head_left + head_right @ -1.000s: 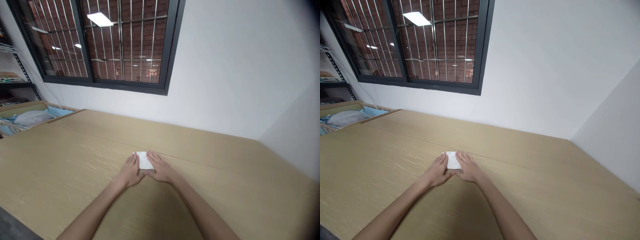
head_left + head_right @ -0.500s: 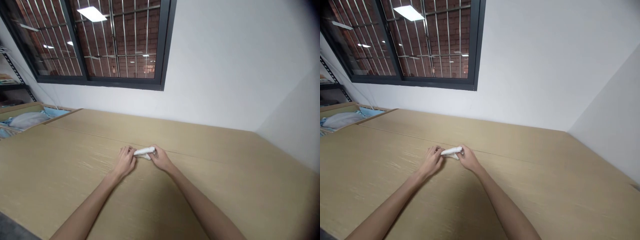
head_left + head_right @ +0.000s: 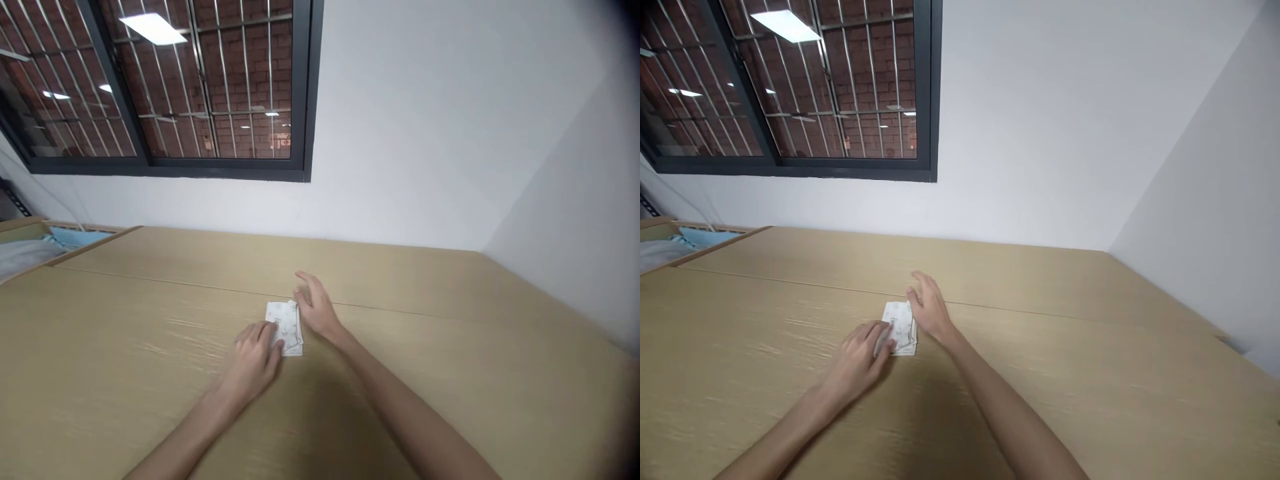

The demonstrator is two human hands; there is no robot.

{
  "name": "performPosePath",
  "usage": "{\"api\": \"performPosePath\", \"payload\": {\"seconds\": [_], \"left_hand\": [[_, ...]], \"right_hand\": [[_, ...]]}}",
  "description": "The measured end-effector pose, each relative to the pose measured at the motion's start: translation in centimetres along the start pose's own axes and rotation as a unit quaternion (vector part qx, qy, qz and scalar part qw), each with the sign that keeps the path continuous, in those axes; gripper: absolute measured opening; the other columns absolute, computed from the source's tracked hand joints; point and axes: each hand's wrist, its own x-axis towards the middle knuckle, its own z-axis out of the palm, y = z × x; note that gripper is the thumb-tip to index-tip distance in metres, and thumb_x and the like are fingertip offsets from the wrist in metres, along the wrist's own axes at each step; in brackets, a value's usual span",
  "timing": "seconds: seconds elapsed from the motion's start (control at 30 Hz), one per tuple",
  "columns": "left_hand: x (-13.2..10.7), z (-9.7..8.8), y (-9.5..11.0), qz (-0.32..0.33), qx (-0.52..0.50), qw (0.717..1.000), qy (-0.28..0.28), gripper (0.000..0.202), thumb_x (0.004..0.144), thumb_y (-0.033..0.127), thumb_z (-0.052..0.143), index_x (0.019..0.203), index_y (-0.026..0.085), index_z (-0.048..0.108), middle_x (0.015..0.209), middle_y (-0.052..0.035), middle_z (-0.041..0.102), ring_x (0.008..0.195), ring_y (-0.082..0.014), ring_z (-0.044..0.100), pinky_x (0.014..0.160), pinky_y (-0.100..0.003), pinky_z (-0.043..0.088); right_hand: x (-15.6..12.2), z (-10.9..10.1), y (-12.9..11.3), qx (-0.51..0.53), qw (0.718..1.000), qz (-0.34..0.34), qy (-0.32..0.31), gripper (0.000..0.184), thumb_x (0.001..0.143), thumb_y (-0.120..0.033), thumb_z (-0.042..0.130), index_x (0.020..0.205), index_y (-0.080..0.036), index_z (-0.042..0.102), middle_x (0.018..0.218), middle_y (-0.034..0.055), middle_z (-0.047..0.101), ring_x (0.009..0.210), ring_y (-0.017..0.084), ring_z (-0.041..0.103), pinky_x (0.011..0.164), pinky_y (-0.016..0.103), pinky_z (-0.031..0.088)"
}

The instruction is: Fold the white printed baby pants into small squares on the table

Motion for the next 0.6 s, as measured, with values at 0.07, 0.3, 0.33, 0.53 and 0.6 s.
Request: {"api": "performPosePath", "payload": {"seconds": [0.07, 0.3, 0.33, 0.53, 0.6], "left_hand": [[-0.7, 0.3, 1.2, 0.052, 0.011, 0.999, -0.007, 0.035, 0.101, 0.031, 0.04, 0.126, 0.013, 0.057, 0.125, -0.0166, 0.065, 0.115, -0.0309, 0.062, 0.099, -0.048, 0.051], [-1.9, 1.9, 3.0, 0.115, 0.098, 0.985, -0.083, 0.041, 0.095, 0.022, 0.045, 0.131, 0.009, 0.062, 0.128, -0.0224, 0.066, 0.114, -0.0399, 0.065, 0.092, -0.056, 0.057], [-1.9, 2.0, 3.0, 0.117, 0.101, 0.985, -0.082, 0.042, 0.095, 0.021, 0.045, 0.131, 0.009, 0.062, 0.128, -0.0225, 0.066, 0.114, -0.0396, 0.065, 0.093, -0.056, 0.056], [-1.6, 2.3, 2.8, 0.08, 0.095, 0.989, -0.085, 0.038, 0.098, 0.026, 0.042, 0.122, 0.006, 0.064, 0.12, -0.0244, 0.067, 0.116, -0.0373, 0.064, 0.095, -0.053, 0.056], [-1.7, 2.8, 2.6, 0.081, 0.099, 0.989, -0.068, 0.042, 0.099, 0.028, 0.042, 0.131, 0.005, 0.058, 0.129, -0.0259, 0.062, 0.123, -0.039, 0.06, 0.097, -0.054, 0.055]], "right_hand": [[-0.6, -0.4, -2.1, -0.007, 0.989, -0.095, -0.117, 0.048, 0.105, -0.041, 0.039, 0.146, -0.019, 0.048, 0.155, 0.0111, 0.045, 0.147, 0.022, 0.036, 0.122, 0.042, 0.027], [-3.1, 1.7, -4.3, -0.019, 0.895, -0.148, -0.42, 0.051, 0.109, -0.045, 0.026, 0.144, -0.021, 0.055, 0.154, 0.0065, 0.048, 0.149, 0.022, 0.032, 0.125, 0.046, 0.02], [-3.1, 1.9, -3.7, -0.029, 0.891, -0.138, -0.431, 0.052, 0.109, -0.045, 0.024, 0.144, -0.02, 0.054, 0.154, 0.0072, 0.047, 0.149, 0.023, 0.032, 0.125, 0.048, 0.019], [-1.5, 1.2, 1.1, -0.164, 0.891, -0.169, -0.388, 0.053, 0.109, -0.042, 0.023, 0.155, -0.018, 0.039, 0.163, 0.0099, 0.03, 0.153, 0.024, 0.021, 0.125, 0.05, 0.015], [-0.7, 1.1, 2.4, -0.197, 0.892, -0.177, -0.367, 0.056, 0.109, -0.044, 0.022, 0.158, -0.021, 0.031, 0.165, 0.0072, 0.024, 0.154, 0.023, 0.018, 0.125, 0.048, 0.014]]}}
